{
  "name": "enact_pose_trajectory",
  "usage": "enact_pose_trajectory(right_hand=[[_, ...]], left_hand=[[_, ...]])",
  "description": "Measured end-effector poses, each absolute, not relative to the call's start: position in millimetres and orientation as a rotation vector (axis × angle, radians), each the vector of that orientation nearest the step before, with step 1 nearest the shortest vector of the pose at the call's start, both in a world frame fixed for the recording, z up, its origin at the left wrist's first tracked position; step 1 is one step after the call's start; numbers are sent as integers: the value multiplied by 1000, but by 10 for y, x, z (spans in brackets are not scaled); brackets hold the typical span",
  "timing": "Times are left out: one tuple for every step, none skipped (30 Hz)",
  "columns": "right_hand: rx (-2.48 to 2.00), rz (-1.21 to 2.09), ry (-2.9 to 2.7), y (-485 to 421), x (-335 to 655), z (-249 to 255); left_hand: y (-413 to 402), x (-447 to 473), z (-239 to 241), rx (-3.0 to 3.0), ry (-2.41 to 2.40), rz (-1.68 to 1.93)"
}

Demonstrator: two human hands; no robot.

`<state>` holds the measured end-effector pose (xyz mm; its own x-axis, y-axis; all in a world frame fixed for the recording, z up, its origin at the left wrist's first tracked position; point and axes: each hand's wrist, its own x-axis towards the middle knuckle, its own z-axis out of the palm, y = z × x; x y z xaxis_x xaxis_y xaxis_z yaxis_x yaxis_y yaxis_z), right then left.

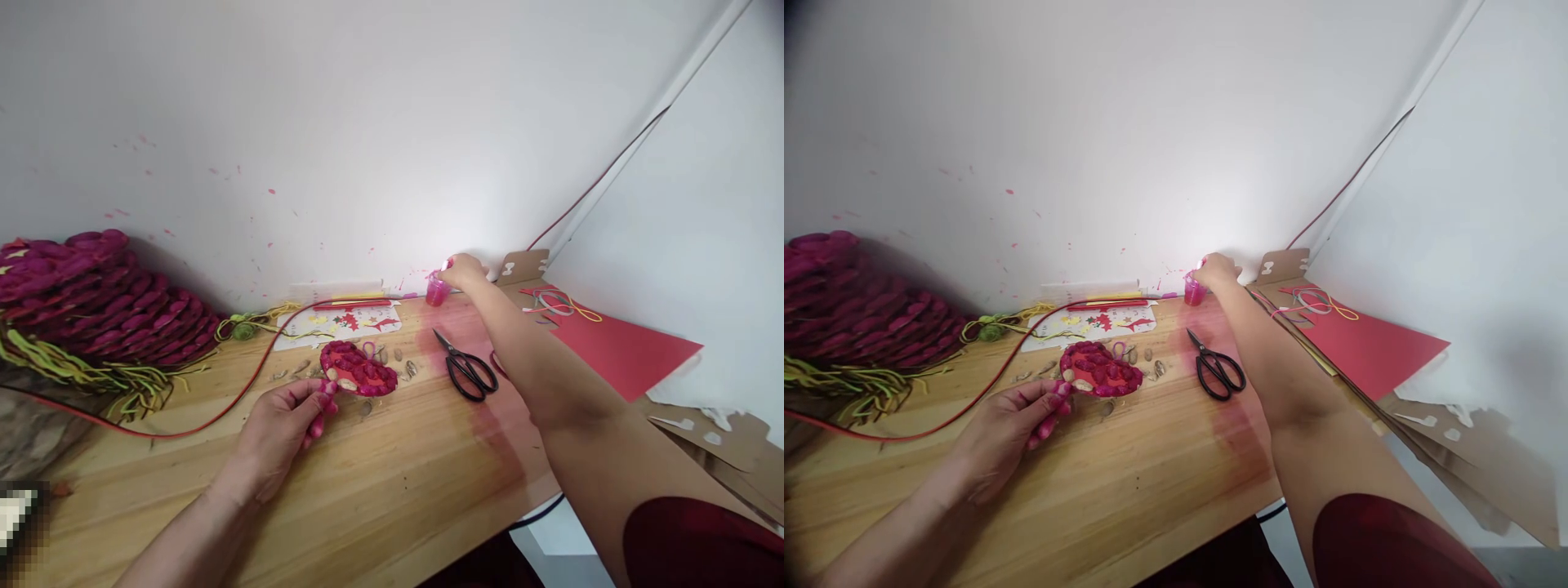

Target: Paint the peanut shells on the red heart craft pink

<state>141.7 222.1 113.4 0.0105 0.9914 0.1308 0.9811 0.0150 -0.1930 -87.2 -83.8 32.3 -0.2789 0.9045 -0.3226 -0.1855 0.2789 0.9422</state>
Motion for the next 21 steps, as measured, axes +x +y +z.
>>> enact_pose_trajectory(right_hand=[[-2071, 70, -2066, 2245, 1404, 1117], [-2080, 72, -2071, 2263, 1393, 1103], [-2086, 70, -2076, 2274, 1383, 1093], [-2085, 66, -2081, 2280, 1375, 1087], [-2080, 60, -2086, 2281, 1370, 1084], [-2072, 52, -2090, 2280, 1367, 1086], [-2062, 44, -2094, 2278, 1366, 1089], [-2053, 40, -2099, 2275, 1367, 1094], [-2046, 38, -2104, 2273, 1368, 1098], [-2043, 40, -2109, 2272, 1370, 1102], [-2043, 41, -2113, 2271, 1371, 1106], [-2043, 41, -2114, 2268, 1373, 1111], [-2042, 40, -2113, 2263, 1374, 1116], [-2039, 39, -2110, 2254, 1377, 1123], [-2034, 40, -2106, 2240, 1381, 1132], [-2028, 40, -2101, 2222, 1388, 1144], [-2021, 39, -2092, 2201, 1397, 1157], [-2008, 35, -2079, 2178, 1410, 1171], [-1993, 28, -2061, 2156, 1427, 1185], [-1977, 25, -2040, 2136, 1445, 1197], [-1957, 31, -2015, 2118, 1466, 1209]], left_hand=[[-842, -873, 314, 720, 1444, 1239], [-846, -873, 305, 731, 1432, 1229], [-851, -873, 298, 742, 1413, 1218], [-857, -872, 293, 751, 1390, 1206], [-863, -870, 291, 753, 1364, 1195], [-869, -867, 293, 749, 1334, 1187], [-875, -864, 297, 738, 1305, 1184], [-879, -860, 304, 724, 1278, 1186], [-883, -855, 311, 713, 1254, 1189], [-884, -851, 318, 703, 1236, 1195], [-885, -846, 324, 700, 1225, 1197], [-884, -841, 330, 700, 1221, 1201], [-882, -836, 334, 695, 1223, 1207], [-879, -830, 339, 687, 1228, 1216], [-876, -824, 343, 679, 1231, 1224], [-872, -819, 347, 675, 1235, 1239], [-869, -814, 351, 676, 1237, 1263], [-866, -811, 355, 679, 1239, 1280], [-864, -809, 358, 682, 1244, 1302], [-863, -808, 360, 692, 1252, 1329], [-863, -809, 361, 706, 1259, 1345]])
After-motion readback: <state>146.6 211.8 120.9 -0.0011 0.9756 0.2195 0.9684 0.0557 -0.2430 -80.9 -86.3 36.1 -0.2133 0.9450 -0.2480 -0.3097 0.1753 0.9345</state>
